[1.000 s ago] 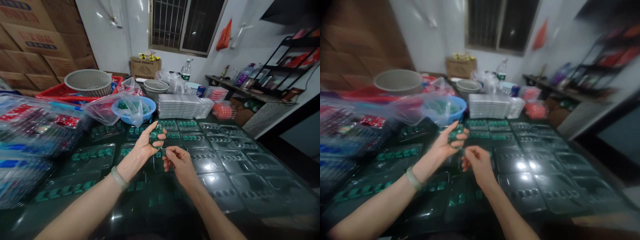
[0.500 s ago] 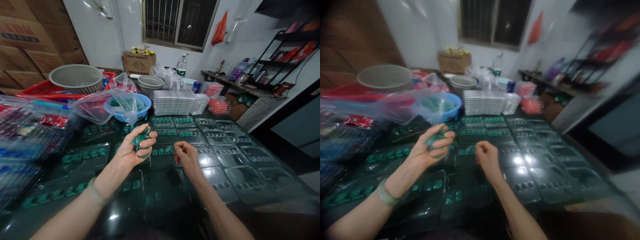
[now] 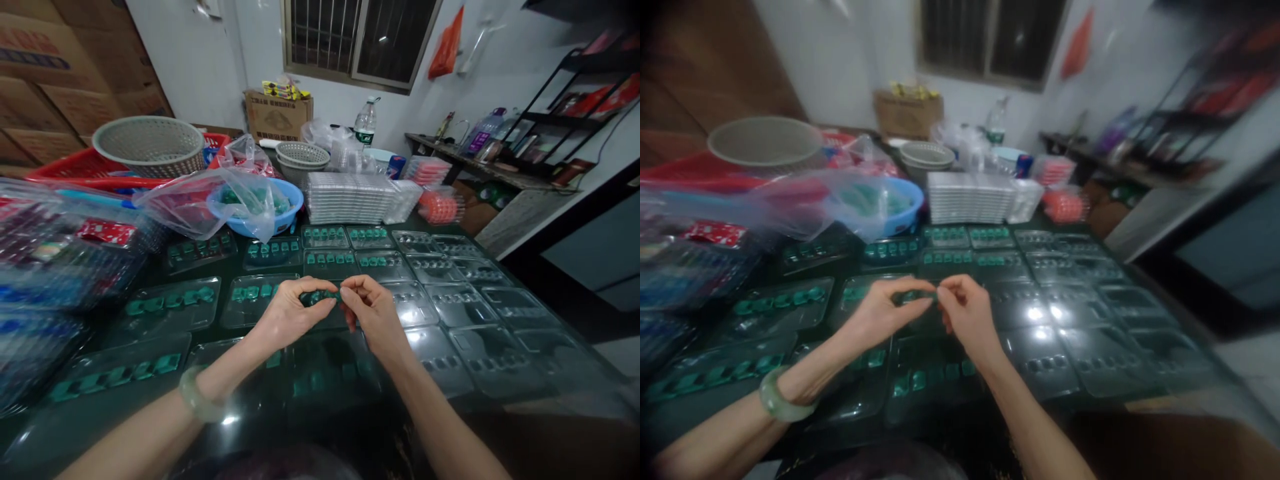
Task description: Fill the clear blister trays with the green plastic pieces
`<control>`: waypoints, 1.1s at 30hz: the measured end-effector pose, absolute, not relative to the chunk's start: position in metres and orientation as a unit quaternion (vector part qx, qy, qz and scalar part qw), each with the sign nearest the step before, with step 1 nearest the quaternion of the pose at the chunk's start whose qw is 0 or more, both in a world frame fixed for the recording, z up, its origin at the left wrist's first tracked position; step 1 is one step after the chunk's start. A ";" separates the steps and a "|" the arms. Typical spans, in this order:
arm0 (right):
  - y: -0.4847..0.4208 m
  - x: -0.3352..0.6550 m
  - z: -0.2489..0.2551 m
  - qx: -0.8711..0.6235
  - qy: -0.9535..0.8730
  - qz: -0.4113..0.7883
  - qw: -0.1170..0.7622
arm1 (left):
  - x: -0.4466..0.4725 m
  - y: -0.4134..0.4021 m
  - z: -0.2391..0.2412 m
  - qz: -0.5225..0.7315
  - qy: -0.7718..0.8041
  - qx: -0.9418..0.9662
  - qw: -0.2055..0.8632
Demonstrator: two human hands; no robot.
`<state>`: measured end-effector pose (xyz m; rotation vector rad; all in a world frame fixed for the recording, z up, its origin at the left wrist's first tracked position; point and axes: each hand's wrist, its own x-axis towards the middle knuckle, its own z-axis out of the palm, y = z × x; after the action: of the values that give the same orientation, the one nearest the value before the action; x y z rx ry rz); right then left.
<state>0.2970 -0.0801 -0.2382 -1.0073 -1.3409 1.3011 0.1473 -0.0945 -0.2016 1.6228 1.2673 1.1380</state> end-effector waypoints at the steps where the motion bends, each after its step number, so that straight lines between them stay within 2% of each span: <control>1: -0.080 0.298 -0.238 -0.411 -0.542 0.547 0.487 | 0.148 -0.094 -0.203 0.446 0.496 0.643 0.377; 4: -0.080 0.302 -0.239 -0.393 -0.517 0.589 0.481 | 0.148 -0.092 -0.208 0.435 0.496 0.620 0.424; 8: -0.081 0.309 -0.238 -0.348 -0.514 0.644 0.447 | 0.149 -0.088 -0.216 0.408 0.502 0.520 0.558; 12: -0.084 0.312 -0.238 -0.353 -0.546 0.622 0.435 | 0.150 -0.087 -0.219 0.405 0.480 0.422 0.654; 17: -0.084 0.309 -0.243 -0.371 -0.530 0.599 0.472 | 0.154 -0.089 -0.222 0.434 0.452 0.372 0.685; 25: -0.081 0.303 -0.253 -0.349 -0.490 0.628 0.494 | 0.155 -0.092 -0.229 0.461 0.438 0.387 0.668; 29: -0.081 0.301 -0.247 -0.321 -0.421 0.691 0.493 | 0.152 -0.092 -0.227 0.447 0.439 0.349 0.697; 33: -0.077 0.301 -0.244 -0.279 -0.353 0.755 0.478 | 0.144 -0.089 -0.228 0.445 0.371 0.253 0.775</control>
<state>0.3013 -0.0774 -0.2439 -0.6813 -0.8613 1.8434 0.1436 -0.0887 -0.2281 0.5482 0.8033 0.9629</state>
